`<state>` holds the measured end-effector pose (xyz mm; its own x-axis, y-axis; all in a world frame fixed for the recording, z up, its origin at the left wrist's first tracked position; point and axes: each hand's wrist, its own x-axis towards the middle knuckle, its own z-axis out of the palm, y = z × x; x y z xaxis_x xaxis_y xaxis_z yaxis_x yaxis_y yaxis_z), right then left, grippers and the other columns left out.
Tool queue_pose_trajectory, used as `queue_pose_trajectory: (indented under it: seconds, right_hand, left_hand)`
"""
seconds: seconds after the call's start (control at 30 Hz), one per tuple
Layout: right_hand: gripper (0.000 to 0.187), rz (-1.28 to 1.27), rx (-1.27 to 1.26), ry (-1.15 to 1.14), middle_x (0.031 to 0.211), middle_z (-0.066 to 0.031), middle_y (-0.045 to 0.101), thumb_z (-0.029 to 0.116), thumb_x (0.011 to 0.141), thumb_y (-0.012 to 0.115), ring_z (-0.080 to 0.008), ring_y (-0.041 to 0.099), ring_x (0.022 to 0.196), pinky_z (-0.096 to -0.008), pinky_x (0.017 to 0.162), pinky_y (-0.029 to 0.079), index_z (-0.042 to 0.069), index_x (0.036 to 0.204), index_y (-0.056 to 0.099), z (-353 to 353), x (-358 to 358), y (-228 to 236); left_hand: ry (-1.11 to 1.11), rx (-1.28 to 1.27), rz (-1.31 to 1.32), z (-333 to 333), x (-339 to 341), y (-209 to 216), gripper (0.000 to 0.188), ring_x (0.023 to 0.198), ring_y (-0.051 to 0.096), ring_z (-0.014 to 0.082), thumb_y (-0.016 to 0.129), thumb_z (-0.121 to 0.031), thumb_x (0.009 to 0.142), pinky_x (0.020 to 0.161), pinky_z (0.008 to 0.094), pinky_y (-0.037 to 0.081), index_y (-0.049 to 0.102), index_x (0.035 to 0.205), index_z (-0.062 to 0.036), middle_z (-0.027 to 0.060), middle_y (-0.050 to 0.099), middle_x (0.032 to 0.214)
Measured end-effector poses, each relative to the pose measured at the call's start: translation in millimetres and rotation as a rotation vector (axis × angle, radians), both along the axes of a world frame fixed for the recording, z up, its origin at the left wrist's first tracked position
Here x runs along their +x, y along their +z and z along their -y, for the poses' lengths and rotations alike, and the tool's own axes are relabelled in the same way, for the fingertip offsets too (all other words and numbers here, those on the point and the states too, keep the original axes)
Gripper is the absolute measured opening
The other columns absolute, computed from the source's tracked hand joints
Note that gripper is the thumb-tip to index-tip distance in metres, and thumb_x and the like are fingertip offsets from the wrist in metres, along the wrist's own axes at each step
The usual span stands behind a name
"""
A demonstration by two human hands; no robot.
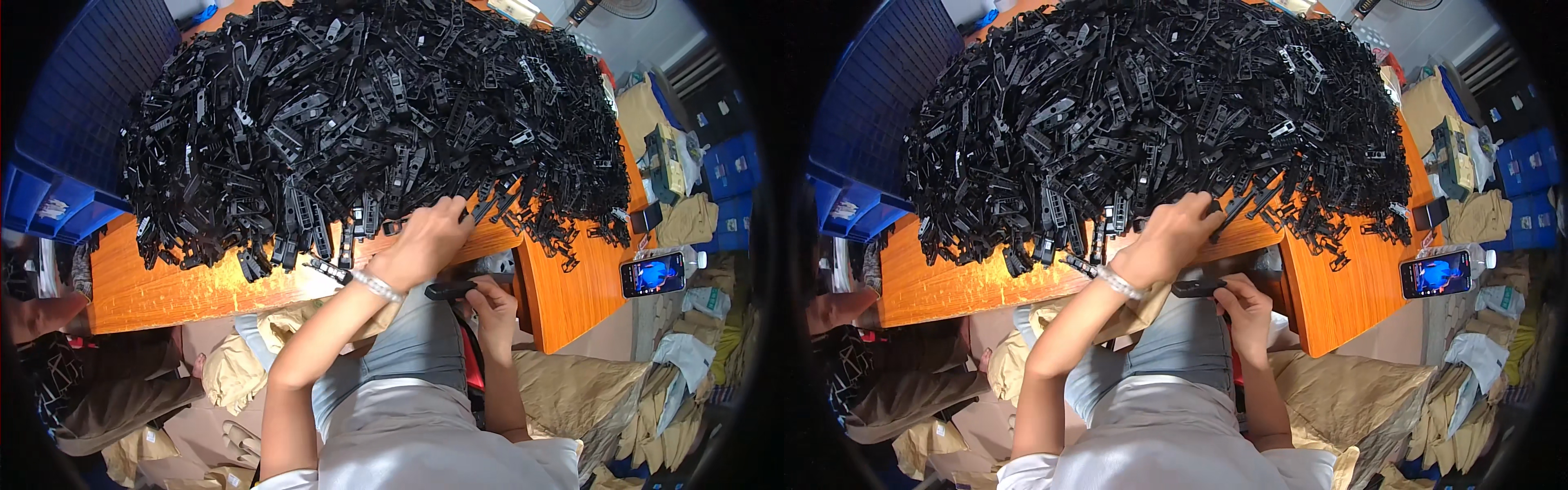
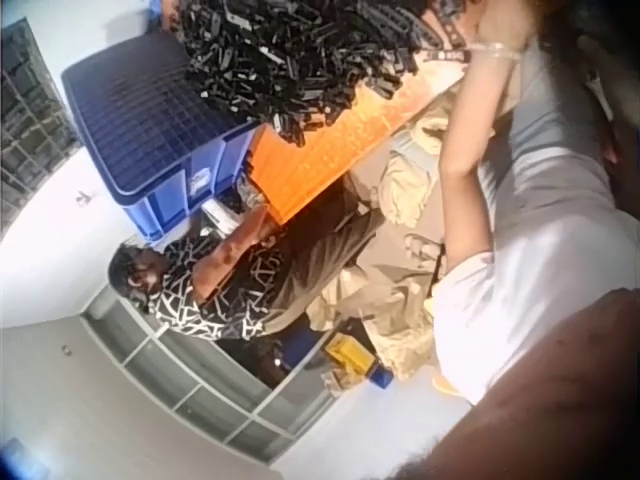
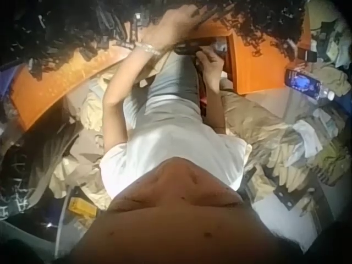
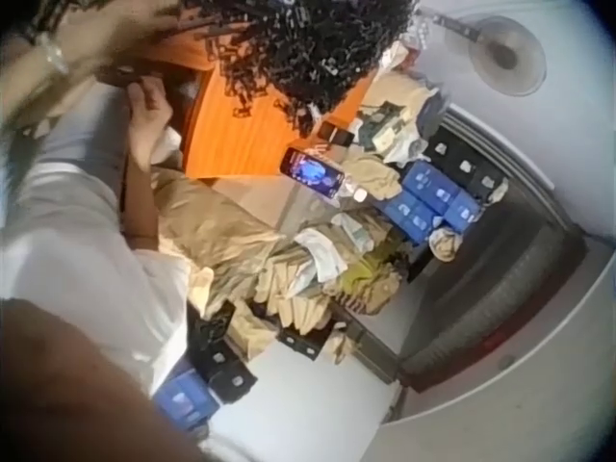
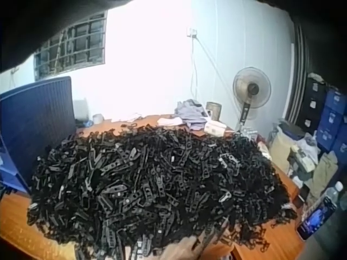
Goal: Sort through a large pile of black plastic components on a desk for assembly or packaging.
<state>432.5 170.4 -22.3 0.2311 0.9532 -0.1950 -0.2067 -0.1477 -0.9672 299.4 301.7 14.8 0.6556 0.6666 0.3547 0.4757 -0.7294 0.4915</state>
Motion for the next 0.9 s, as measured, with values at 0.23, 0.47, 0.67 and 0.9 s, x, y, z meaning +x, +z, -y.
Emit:
queue_pose_trajectory:
  seconds: [0.23, 0.47, 0.67, 0.9]
  right_hand:
    - [0.008, -0.041, 0.07, -0.023, 0.085, -0.0077, 0.055, -0.006, 0.079, 0.055, -0.012, 0.053, 0.064, -0.0217, 0.058, 0.044, -0.008, 0.085, 0.06, -11.7, 9.5, -9.3]
    - [0.01, -0.007, 0.045, -0.035, 0.088, -0.0091, 0.056, -0.005, 0.079, 0.057, -0.0135, 0.058, 0.072, -0.0224, 0.064, 0.048, -0.01, 0.087, 0.06, -28.0, 3.7, -7.1]
    - [0.013, -0.053, 0.087, 0.03, 0.09, -0.0102, 0.058, -0.006, 0.076, 0.059, -0.0138, 0.058, 0.074, -0.0239, 0.068, 0.047, -0.01, 0.088, 0.06, -26.0, -2.1, 16.2]
    - [0.015, 0.161, 0.323, 0.118, 0.093, -0.0132, 0.06, -0.005, 0.075, 0.063, -0.0154, 0.058, 0.084, -0.0239, 0.072, 0.046, -0.008, 0.089, 0.06, -24.1, -31.7, 45.9]
  left_hand:
    - [-0.066, -0.093, 0.248, -9.2, -0.3, -4.4, 0.015, 0.08, 0.057, 0.0258, 0.061, 0.002, 0.068, 0.067, 0.0323, 0.048, 0.055, 0.082, 0.0009, 0.0092, 0.054, 0.087]
    - [0.256, -1.101, 1.016, -3.9, -31.6, 21.6, 0.017, 0.076, 0.062, 0.0183, 0.051, -0.004, 0.087, 0.073, 0.026, 0.05, 0.052, 0.1, 0.0055, 0.0146, 0.062, 0.093]
    - [0.123, -1.212, 0.799, 22.9, -60.2, 36.0, 0.032, 0.075, 0.059, 0.015, 0.045, -0.003, 0.09, 0.069, 0.0257, 0.05, 0.046, 0.12, 0.0087, 0.0126, 0.06, 0.092]
    - [0.078, -0.964, 0.507, 51.9, -65.4, 25.8, 0.035, 0.08, 0.06, 0.0182, 0.056, -0.016, 0.086, 0.074, 0.0305, 0.046, 0.052, 0.113, 0.0056, 0.0163, 0.064, 0.09]
